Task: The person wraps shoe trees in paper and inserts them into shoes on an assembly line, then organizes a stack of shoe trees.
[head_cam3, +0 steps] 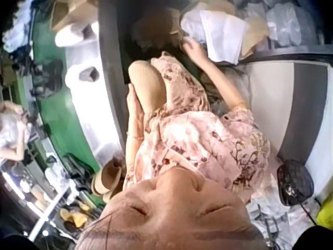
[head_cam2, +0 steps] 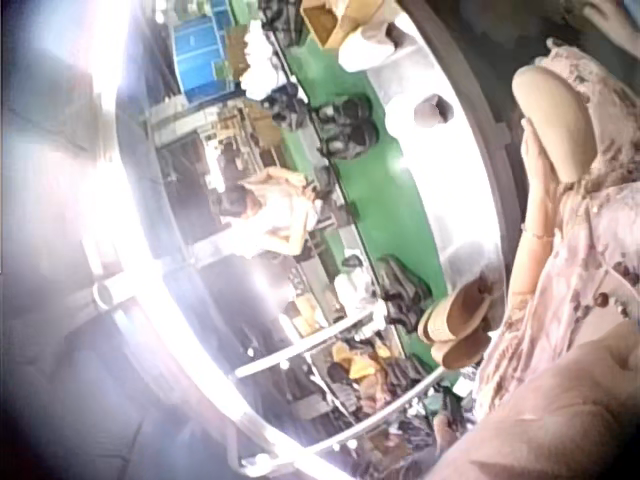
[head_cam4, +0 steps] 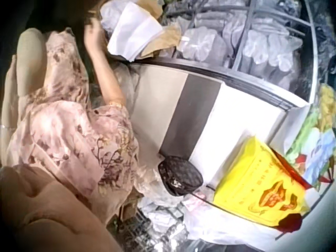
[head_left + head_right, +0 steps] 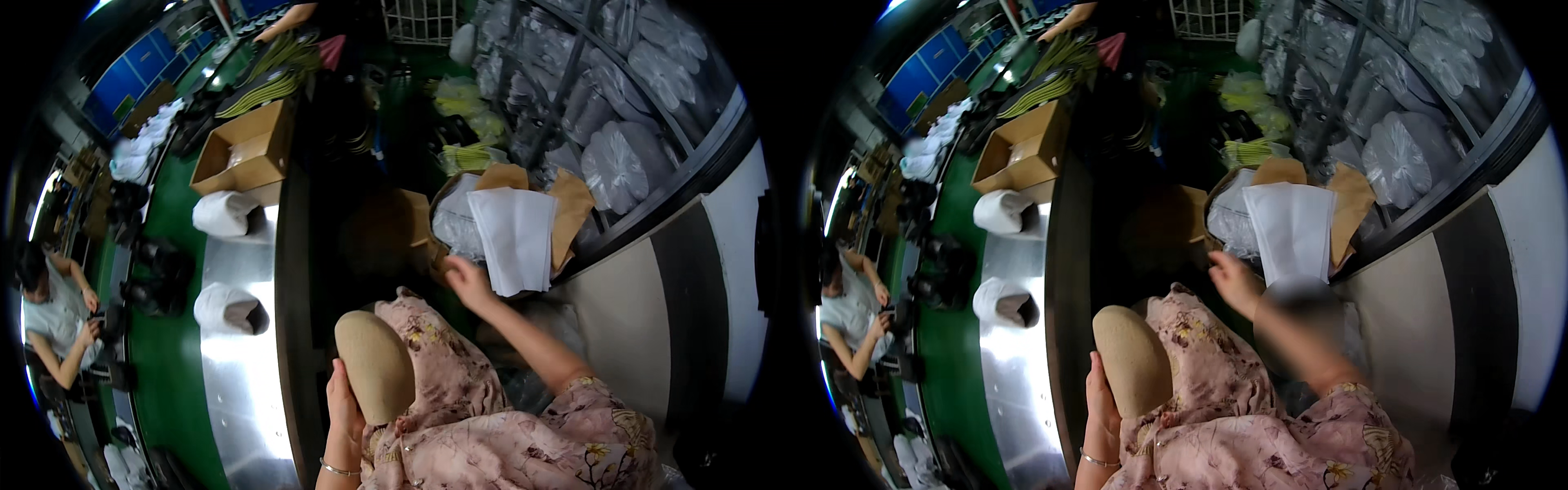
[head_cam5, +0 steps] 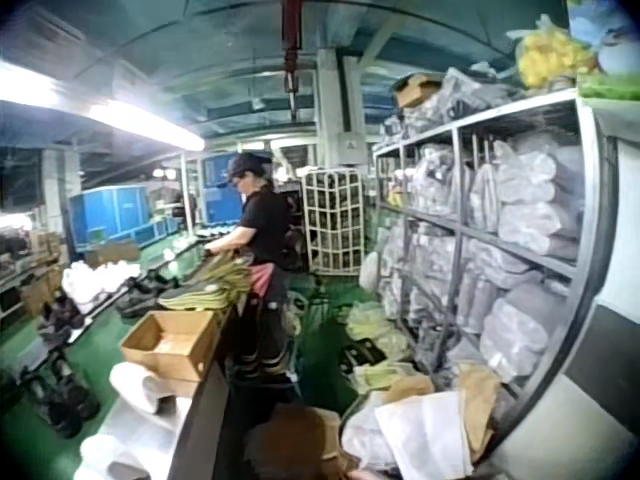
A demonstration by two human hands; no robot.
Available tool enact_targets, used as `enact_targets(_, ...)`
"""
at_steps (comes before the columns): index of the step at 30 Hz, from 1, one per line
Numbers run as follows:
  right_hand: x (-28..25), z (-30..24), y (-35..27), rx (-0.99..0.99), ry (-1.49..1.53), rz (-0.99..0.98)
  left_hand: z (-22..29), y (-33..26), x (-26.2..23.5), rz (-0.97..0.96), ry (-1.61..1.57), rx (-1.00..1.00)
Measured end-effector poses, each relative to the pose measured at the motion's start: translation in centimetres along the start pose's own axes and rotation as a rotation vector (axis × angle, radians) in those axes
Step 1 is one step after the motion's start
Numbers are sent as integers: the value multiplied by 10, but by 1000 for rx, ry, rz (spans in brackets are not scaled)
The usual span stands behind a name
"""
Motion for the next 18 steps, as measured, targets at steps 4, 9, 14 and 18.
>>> enact_targets(4, -90, 134, 49, -12, -439, 386, -31, 28, -5, 13, -89, -140)
enact_targets(9, -132, 181, 99, 248, -638, 500, -43, 63, -5, 109, 9, -165)
enact_targets(14, -232, 248, 65, 667, -698, 884, -46, 96, -5, 127, -45, -202)
enact_targets(18, -240, 281, 46, 888, -696, 791, -52, 112, -7, 155, -80, -244)
Point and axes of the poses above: each hand's wrist, its own y-axis towards the middle knuckle, its own x-axis out of the palm, z = x × y, the point moved 10 cm from there along y, towards the middle knuckle, and after that the axes turned 2 degrees about z, right-handed, at the moved point
